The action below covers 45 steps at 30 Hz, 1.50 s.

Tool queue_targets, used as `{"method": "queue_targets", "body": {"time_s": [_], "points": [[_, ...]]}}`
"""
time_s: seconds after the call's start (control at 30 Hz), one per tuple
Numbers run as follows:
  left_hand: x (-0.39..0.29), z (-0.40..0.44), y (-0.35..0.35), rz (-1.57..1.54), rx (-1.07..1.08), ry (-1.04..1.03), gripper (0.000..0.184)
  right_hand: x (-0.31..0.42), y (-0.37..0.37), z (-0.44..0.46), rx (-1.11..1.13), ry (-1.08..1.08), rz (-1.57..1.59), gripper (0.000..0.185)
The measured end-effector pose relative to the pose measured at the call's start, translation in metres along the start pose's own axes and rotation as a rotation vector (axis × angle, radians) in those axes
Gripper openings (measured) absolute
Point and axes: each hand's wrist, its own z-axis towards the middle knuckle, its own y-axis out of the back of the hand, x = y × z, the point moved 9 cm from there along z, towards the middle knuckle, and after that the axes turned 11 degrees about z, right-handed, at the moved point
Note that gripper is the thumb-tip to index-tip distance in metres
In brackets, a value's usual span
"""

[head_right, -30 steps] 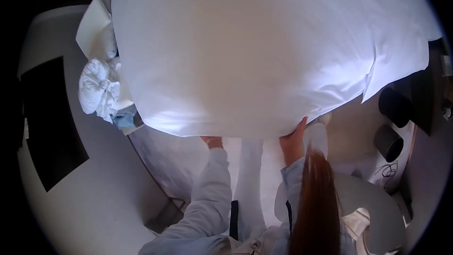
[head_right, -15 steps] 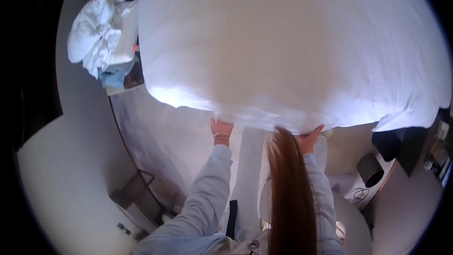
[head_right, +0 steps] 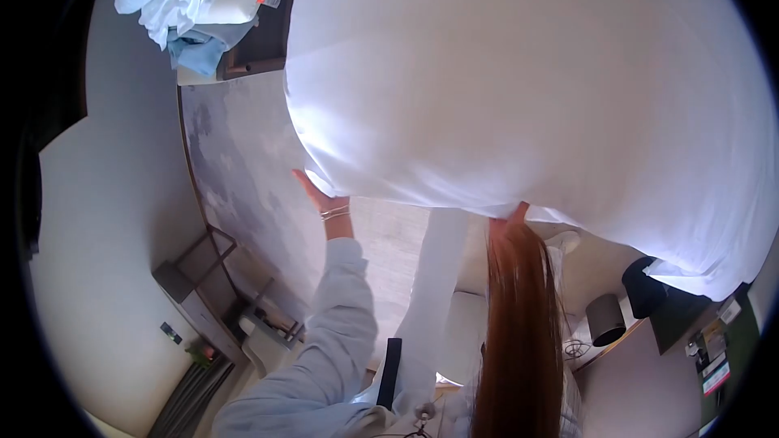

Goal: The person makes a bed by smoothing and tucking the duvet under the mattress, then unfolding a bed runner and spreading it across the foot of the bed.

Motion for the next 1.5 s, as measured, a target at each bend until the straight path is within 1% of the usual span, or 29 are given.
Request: {"method": "queue_targets", "body": {"time_s": [0.03, 0.13, 0.17, 0.23, 0.27, 0.33, 0.4, 0.47, 0.5, 0.57, 0.67, 0.7, 0.73, 0.77, 0.8, 0.83, 0.87, 0.9, 0.93, 1.0, 1.03, 1.07, 1.13, 1.23, 1.3, 1.37, 1.43, 1.47, 1.5], "points": [[0.003, 0.004, 0.013, 0.092, -0.04, 0.151, 0.065, -0.006, 0.005, 0.001, -0.016, 0.001, -0.03, 0.036], [-0.024, 0.023, 0.022, 0.204, -0.144, 0.179, 0.064, -0.02, 0.02, 0.006, -0.073, 0.012, -0.123, 0.032], [-0.035, 0.026, 0.005, 0.245, -0.068, 0.114, 0.062, -0.022, 0.025, 0.008, -0.09, 0.024, -0.157, 0.031], [-0.025, 0.041, 0.027, 0.557, -0.094, 0.11, 0.059, -0.023, 0.034, 0.012, -0.123, 0.054, -0.247, 0.029], [0.029, 0.074, 0.104, 0.631, -0.112, 0.195, 0.058, -0.022, 0.041, 0.011, -0.149, 0.056, -0.298, 0.028], [0.079, 0.106, 0.137, 0.664, -0.184, 0.275, 0.055, -0.01, 0.05, 0.009, -0.174, 0.1, -0.485, 0.026], [0.05, 0.109, 0.074, 0.551, -0.226, 0.258, 0.051, 0.013, 0.069, 0.006, -0.21, 0.198, -0.778, 0.024], [0.024, 0.113, 0.049, 0.51, -0.201, 0.267, 0.047, 0.04, 0.074, 0.001, -0.18, 0.332, -1.266, 0.023], [0.014, 0.112, 0.046, 0.498, -0.192, 0.266, 0.045, 0.046, 0.063, -0.004, -0.137, 0.398, -1.493, 0.022], [-0.007, 0.103, 0.041, 0.475, -0.184, 0.259, 0.041, 0.026, 0.027, -0.02, 0.12, 0.459, -1.775, 0.02], [-0.02, 0.096, 0.055, 0.517, -0.296, 0.233, 0.035, -0.02, -0.116, -0.075, 0.561, 0.359, -1.801, 0.03], [-0.025, 0.089, 0.071, 0.591, -0.425, 0.204, 0.033, -0.033, -0.123, -0.069, 0.646, 0.264, -1.701, 0.032], [-0.031, 0.079, 0.086, 0.709, -0.621, 0.154, 0.031, -0.04, -0.162, -0.081, 0.702, 0.221, -1.842, 0.034], [-0.04, 0.061, 0.096, 0.862, -0.854, 0.078, 0.029, -0.047, -0.186, -0.076, 0.756, 0.38, -1.907, 0.035], [-0.041, 0.045, 0.101, 1.08, -0.953, -0.033, 0.027, -0.057, -0.191, -0.065, 0.748, 0.417, -1.901, 0.035], [-0.028, 0.043, 0.113, 1.514, -0.82, -0.278, 0.026, -0.06, -0.194, -0.057, 0.756, 0.418, -1.898, 0.035], [-0.015, 0.028, 0.116, 1.497, -0.814, -0.291, 0.026, -0.058, -0.195, -0.051, 0.756, 0.425, -1.89, 0.034], [0.06, 0.04, 0.072, 1.826, 0.142, -0.109, 0.021, -0.059, -0.193, -0.043, 0.749, 0.426, -1.884, 0.033], [0.138, -0.006, 0.043, 1.905, 1.168, 0.101, 0.019, -0.056, -0.187, -0.034, 0.728, 0.428, -1.871, 0.033], [0.137, -0.075, -0.049, 1.727, 1.546, 0.477, 0.02, -0.042, -0.167, -0.013, 0.65, 0.432, -1.85, 0.031], [0.139, -0.063, -0.078, 1.775, 1.597, -0.05, 0.022, -0.032, -0.146, 0.003, 0.582, 0.431, -1.839, 0.031], [0.134, -0.048, -0.087, 1.869, 1.51, -0.196, 0.022, -0.015, -0.124, 0.016, 0.503, 0.434, -1.838, 0.03], [0.108, 0.001, -0.09, 2.121, 1.137, -0.269, 0.023, 0.042, -0.072, 0.034, 0.296, 0.488, -1.837, 0.028], [0.032, 0.055, -0.058, 2.388, 0.435, -0.173, 0.024, 0.151, 0.017, 0.024, -0.014, 0.641, -1.782, 0.026], [-0.007, 0.061, -0.035, 2.385, 0.197, -0.097, 0.025, 0.208, 0.059, 0.003, -0.106, 0.748, -1.758, 0.025], [-0.019, 0.055, -0.021, 2.246, 0.239, -0.144, 0.025, 0.24, 0.076, -0.03, -0.141, 0.742, -1.776, 0.024], [-0.023, 0.04, -0.01, 1.995, 0.377, -0.239, 0.025, 0.231, 0.046, -0.073, -0.187, 0.566, -1.827, 0.026], [-0.018, 0.025, -0.008, 1.928, 0.47, -0.167, 0.021, 0.225, 0.04, -0.096, -0.223, 0.369, -1.882, 0.029], [-0.005, 0.012, -0.004, 1.802, 0.661, -0.104, 0.017, 0.206, 0.103, -0.042, 0.012, 0.459, -2.164, 0.017]]}}
